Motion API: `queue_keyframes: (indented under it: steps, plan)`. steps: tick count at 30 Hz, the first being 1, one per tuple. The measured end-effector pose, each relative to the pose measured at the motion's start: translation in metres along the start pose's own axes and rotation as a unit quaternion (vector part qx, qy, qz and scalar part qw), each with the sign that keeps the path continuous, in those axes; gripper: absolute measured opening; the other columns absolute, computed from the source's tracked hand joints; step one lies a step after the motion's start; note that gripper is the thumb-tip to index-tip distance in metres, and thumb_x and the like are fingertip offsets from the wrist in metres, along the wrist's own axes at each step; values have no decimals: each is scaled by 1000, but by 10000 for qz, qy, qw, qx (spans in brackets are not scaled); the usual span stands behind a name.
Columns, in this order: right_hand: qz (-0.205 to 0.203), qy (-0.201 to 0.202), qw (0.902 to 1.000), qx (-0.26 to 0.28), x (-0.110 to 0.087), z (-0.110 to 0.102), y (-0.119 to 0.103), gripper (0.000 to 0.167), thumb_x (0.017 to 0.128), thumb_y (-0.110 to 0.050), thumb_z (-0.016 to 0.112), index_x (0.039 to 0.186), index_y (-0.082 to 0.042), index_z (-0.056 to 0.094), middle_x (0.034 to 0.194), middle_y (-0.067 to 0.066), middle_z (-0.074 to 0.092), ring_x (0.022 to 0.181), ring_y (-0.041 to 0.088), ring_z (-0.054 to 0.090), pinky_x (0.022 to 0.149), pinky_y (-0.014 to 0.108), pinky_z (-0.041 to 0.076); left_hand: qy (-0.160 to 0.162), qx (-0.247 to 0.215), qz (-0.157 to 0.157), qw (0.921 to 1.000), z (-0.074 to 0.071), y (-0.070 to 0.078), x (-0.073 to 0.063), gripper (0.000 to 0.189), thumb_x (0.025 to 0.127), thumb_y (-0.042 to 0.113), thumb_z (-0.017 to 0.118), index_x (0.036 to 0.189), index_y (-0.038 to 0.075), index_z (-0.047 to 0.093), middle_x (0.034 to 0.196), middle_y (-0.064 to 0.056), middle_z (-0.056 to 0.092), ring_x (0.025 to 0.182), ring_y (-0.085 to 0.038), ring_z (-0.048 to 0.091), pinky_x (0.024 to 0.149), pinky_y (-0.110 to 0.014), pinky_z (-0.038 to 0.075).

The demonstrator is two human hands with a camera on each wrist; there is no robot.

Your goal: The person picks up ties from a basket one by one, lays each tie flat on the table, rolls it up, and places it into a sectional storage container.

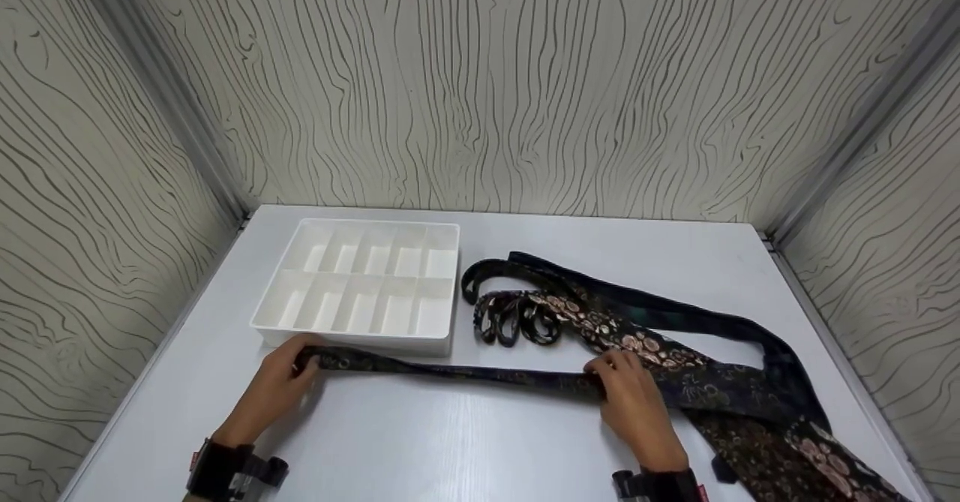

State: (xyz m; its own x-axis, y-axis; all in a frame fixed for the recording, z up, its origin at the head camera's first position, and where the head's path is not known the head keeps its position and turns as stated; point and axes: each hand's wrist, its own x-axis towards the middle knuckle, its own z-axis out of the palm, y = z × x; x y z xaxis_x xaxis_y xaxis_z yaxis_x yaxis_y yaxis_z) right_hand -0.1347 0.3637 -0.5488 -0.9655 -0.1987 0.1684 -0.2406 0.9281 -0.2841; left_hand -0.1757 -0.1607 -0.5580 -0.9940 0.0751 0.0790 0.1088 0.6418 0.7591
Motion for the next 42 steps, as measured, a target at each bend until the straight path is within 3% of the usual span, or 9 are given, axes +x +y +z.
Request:
queue_keyframes:
  steps: [4,10,14,19,23,26,30,36,42]
  plan:
    - [319,-62,9995,14,-5,-4,8,54,68,16,72,116,-8,73,125,21,67,119,49,61,99,71,49,-11,-33,-147,9999,-1,1,2,21,103,13,63,119,26,68,116,11,69,110,-7,63,98,-39,53]
    - [291,236,9991,-188,-9,-8,16,50,67,13,77,113,-5,75,122,24,69,118,49,60,102,71,45,33,-13,6,10000,-2,0,2,23,103,11,64,122,23,67,116,8,69,108,-8,63,96,-38,53]
    - [503,106,9986,-159,-10,-11,18,47,69,9,80,113,-5,75,123,25,69,114,49,62,98,72,47,64,6,62,10000,-4,-3,3,23,103,11,64,123,22,67,116,7,69,109,-8,63,99,-39,53]
    - [535,0,9985,-134,-9,-16,25,35,80,-13,88,112,-7,76,119,23,74,112,51,65,98,73,46,70,28,-64,10000,-7,-5,5,22,103,11,64,123,21,68,116,5,70,109,-10,63,100,-41,53]
    - [587,-348,9977,-36,-12,-19,33,52,73,-30,94,118,-10,75,129,23,70,121,53,58,102,77,40,119,51,-87,9999,-11,-7,5,22,102,10,64,121,19,69,117,3,71,110,-12,63,100,-42,52]
    - [658,-642,9957,120,-15,-22,37,53,73,-9,88,124,-10,73,134,24,65,124,52,53,103,78,39,137,75,-53,9999,-13,-8,6,21,102,9,63,121,18,69,117,2,71,109,-13,63,99,-42,52]
    - [581,-551,9967,114,-16,-24,40,61,66,16,70,123,-7,72,130,23,63,123,51,54,101,76,43,136,77,-102,9998,-14,-9,6,22,102,9,62,121,19,69,116,2,71,106,-12,62,96,-40,52]
    - [674,-165,9974,-203,-17,-30,42,38,79,10,78,114,-6,75,119,26,70,112,51,61,96,73,46,119,48,-154,9998,-15,-12,4,22,103,10,62,121,19,68,114,4,70,103,-11,61,93,-36,51]
    - [1102,-558,9923,24,-13,-42,41,26,98,-6,69,123,-4,73,106,23,75,83,37,69,72,55,54,185,31,-237,9995,-16,-13,3,22,102,9,61,121,20,68,110,4,70,97,-12,60,88,-34,50]
